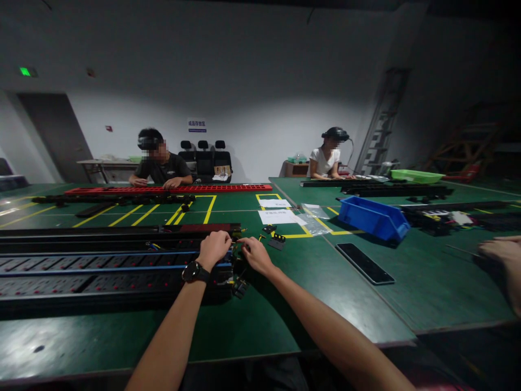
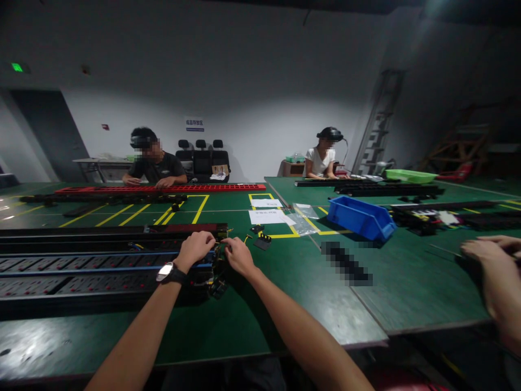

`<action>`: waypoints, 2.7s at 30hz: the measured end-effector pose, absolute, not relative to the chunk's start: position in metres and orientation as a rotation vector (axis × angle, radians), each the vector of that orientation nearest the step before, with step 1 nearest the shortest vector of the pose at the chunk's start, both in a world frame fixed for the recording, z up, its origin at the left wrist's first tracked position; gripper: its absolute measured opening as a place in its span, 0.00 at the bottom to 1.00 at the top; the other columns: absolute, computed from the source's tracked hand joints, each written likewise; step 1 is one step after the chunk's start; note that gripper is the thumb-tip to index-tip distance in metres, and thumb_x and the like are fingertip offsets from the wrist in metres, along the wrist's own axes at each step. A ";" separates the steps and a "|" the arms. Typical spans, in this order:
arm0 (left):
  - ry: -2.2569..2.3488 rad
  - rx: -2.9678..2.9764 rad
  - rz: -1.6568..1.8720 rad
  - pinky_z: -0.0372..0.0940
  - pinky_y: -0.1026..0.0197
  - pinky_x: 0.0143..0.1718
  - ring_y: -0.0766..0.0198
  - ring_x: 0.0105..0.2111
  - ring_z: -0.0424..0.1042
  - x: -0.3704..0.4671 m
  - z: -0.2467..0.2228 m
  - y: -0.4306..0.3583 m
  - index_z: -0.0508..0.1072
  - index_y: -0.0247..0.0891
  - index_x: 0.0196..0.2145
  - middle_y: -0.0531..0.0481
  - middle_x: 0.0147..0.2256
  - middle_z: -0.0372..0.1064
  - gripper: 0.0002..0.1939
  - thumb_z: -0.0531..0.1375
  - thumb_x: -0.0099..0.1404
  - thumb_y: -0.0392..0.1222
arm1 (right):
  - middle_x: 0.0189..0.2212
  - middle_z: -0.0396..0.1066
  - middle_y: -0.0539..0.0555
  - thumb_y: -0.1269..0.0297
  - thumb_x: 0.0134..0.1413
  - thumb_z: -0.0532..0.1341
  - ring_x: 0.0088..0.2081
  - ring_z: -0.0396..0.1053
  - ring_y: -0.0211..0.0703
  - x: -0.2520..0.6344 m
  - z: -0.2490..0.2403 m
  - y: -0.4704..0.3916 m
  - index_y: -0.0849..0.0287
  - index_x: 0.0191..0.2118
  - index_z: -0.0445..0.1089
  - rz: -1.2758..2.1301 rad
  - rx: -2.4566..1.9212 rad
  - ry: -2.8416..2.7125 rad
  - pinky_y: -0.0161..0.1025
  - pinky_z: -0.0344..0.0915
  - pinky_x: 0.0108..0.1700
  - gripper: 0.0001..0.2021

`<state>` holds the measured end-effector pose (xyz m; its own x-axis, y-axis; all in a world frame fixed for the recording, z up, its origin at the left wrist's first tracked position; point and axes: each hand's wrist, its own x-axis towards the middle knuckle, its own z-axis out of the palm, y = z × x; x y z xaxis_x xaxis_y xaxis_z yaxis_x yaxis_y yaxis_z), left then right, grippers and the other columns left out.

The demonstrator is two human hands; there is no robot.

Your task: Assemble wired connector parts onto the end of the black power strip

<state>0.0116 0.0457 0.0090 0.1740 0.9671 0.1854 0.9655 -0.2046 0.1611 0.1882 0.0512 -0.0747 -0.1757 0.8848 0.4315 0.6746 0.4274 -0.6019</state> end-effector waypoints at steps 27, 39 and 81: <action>2.011 2.416 0.345 0.69 0.57 0.44 0.51 0.45 0.78 0.013 0.010 0.043 0.80 0.46 0.44 0.43 0.43 0.80 0.15 0.54 0.69 0.47 | 0.41 0.75 0.57 0.71 0.63 0.57 0.42 0.72 0.45 0.188 -0.074 0.050 0.53 0.55 0.78 0.344 -1.329 -1.929 0.37 0.64 0.47 0.19; 1.959 2.507 0.338 0.69 0.55 0.44 0.49 0.45 0.78 0.016 0.008 0.044 0.78 0.46 0.44 0.43 0.43 0.80 0.16 0.51 0.71 0.48 | 0.41 0.74 0.57 0.73 0.61 0.58 0.42 0.70 0.45 0.187 -0.072 0.048 0.53 0.56 0.77 0.357 -1.333 -1.949 0.37 0.63 0.46 0.21; 1.739 2.533 0.445 0.70 0.58 0.47 0.55 0.51 0.75 0.016 0.006 0.037 0.80 0.54 0.48 0.52 0.51 0.78 0.17 0.53 0.70 0.44 | 0.45 0.78 0.57 0.68 0.66 0.54 0.46 0.68 0.50 0.280 -0.033 0.048 0.56 0.46 0.77 -0.245 -1.991 -1.768 0.39 0.60 0.45 0.14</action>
